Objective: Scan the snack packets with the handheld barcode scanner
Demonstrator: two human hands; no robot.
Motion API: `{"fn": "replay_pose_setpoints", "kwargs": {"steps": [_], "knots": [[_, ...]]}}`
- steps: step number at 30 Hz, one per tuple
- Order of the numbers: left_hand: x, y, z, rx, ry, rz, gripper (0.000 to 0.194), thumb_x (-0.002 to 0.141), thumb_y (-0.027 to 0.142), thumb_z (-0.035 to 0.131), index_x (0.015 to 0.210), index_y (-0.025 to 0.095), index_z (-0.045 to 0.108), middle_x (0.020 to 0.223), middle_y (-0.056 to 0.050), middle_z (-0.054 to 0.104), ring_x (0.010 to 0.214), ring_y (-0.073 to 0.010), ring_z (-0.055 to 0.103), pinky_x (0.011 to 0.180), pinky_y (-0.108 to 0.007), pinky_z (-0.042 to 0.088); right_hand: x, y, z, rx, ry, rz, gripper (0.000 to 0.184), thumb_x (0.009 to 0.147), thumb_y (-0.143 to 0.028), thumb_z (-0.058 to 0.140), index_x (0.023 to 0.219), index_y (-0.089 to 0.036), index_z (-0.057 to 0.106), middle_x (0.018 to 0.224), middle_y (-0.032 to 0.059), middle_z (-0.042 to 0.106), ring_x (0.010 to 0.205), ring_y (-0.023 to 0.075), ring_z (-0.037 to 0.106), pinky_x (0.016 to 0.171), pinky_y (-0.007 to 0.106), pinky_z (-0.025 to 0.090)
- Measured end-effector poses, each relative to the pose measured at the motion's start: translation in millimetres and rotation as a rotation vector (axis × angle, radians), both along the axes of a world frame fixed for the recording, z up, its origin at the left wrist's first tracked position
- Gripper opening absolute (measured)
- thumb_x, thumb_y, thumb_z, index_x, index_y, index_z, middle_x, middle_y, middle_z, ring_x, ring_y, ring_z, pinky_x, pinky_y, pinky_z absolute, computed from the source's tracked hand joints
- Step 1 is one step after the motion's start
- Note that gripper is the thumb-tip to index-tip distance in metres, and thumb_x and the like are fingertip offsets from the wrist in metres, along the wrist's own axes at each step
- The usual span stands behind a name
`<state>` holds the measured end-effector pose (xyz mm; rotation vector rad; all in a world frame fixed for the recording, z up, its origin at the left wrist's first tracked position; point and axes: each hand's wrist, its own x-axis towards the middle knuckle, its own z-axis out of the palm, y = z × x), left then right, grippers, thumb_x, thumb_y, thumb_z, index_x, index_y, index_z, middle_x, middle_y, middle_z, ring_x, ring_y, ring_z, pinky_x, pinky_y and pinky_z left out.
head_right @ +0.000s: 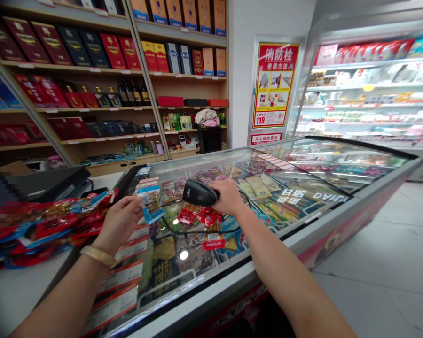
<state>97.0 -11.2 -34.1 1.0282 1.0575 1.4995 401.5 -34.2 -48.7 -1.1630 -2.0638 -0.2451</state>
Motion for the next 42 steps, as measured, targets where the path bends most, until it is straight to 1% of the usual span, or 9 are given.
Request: {"fn": "replay_pose_setpoints", "kwargs": {"steps": [10,19,21,25,27,32,35,37,42], "knots": [[7.3,-3.6,0.4,0.034,0.110,-0.017,0.048,0.046,0.047,0.086,0.069,0.020,0.054,0.072,-0.001,0.065,0.074,-0.0198,0.066,0.069,-0.033,0.055,-17.7,-1.4,-3.8,-0.043,-0.117,0.104,0.033,0.072,-0.034,0.071,0.102,-0.022,0.072,0.095,0.0044,0.076,0.091,0.0218,0.068,0.083,0.035,0.034],[10.0,-2.7,-3.0,0.058,0.082,0.015,0.044,0.048,0.044,0.087,0.068,0.019,0.057,0.072,0.000,0.064,0.068,-0.0147,0.061,0.064,-0.029,0.051,-18.1,-5.0,0.3,-0.036,-0.080,0.080,0.031,0.072,-0.036,0.071,0.100,-0.022,0.073,0.087,0.0052,0.075,0.084,0.0217,0.065,0.077,0.034,0.033],[11.8,-1.5,-6.4,0.155,0.187,0.027,0.037,0.057,0.045,0.083,0.070,0.019,0.060,0.074,-0.001,0.064,0.070,-0.0149,0.060,0.067,-0.029,0.050,-15.5,-4.6,0.2,-0.026,-0.056,0.060,0.030,0.073,-0.035,0.070,0.099,-0.021,0.073,0.086,0.0058,0.074,0.083,0.0216,0.064,0.077,0.034,0.034],[25.1,-4.1,-16.5,0.432,0.641,0.119,0.019,0.074,0.039,0.070,0.076,0.020,0.070,0.082,-0.005,0.066,0.072,-0.0169,0.060,0.072,-0.031,0.052,-0.1,-0.5,-0.2,0.003,0.001,-0.031,0.025,0.074,-0.035,0.068,0.094,-0.020,0.073,0.085,0.0074,0.073,0.082,0.0228,0.064,0.077,0.033,0.037],[35.9,-7.8,-24.4,0.573,0.819,0.065,0.016,0.081,0.034,0.064,0.078,0.021,0.072,0.091,-0.007,0.068,0.081,-0.0193,0.064,0.078,-0.033,0.054,11.1,2.5,-0.5,0.031,0.045,-0.108,0.020,0.075,-0.035,0.068,0.088,-0.020,0.072,0.080,0.0069,0.072,0.080,0.0238,0.065,0.075,0.032,0.039],[54.8,-14.0,-44.6,0.771,1.054,-0.311,0.030,0.091,0.019,0.048,0.106,0.021,0.074,0.120,-0.011,0.071,0.113,-0.0223,0.066,0.101,-0.039,0.052,31.7,9.0,-2.2,0.144,0.158,-0.250,0.021,0.073,-0.038,0.068,0.083,-0.020,0.071,0.083,0.0086,0.074,0.079,0.0257,0.066,0.071,0.032,0.044],[51.3,-12.3,-43.5,0.799,1.144,-0.361,0.043,0.092,0.019,0.045,0.129,0.021,0.066,0.142,-0.012,0.060,0.130,-0.0235,0.057,0.109,-0.041,0.048,34.8,11.6,-4.5,0.177,0.170,-0.306,0.020,0.072,-0.039,0.068,0.079,-0.021,0.070,0.077,0.0083,0.073,0.076,0.0264,0.067,0.067,0.032,0.044],[42.2,-10.3,-34.9,0.752,1.201,-0.208,0.043,0.092,0.022,0.045,0.130,0.021,0.066,0.144,-0.014,0.058,0.130,-0.0255,0.057,0.109,-0.044,0.047,34.4,12.7,-5.9,0.181,0.168,-0.320,0.019,0.071,-0.038,0.068,0.080,-0.021,0.071,0.078,0.0085,0.074,0.077,0.0269,0.068,0.068,0.032,0.046],[-2.0,-6.5,-8.0,0.362,1.411,0.554,0.044,0.087,0.028,0.052,0.127,0.017,0.066,0.148,-0.023,0.048,0.141,-0.0416,0.041,0.109,-0.065,0.034,31.3,12.8,-6.9,0.157,0.150,-0.321,0.017,0.071,-0.038,0.071,0.078,-0.022,0.070,0.083,0.0078,0.076,0.076,0.0253,0.069,0.069,0.031,0.047]]}}
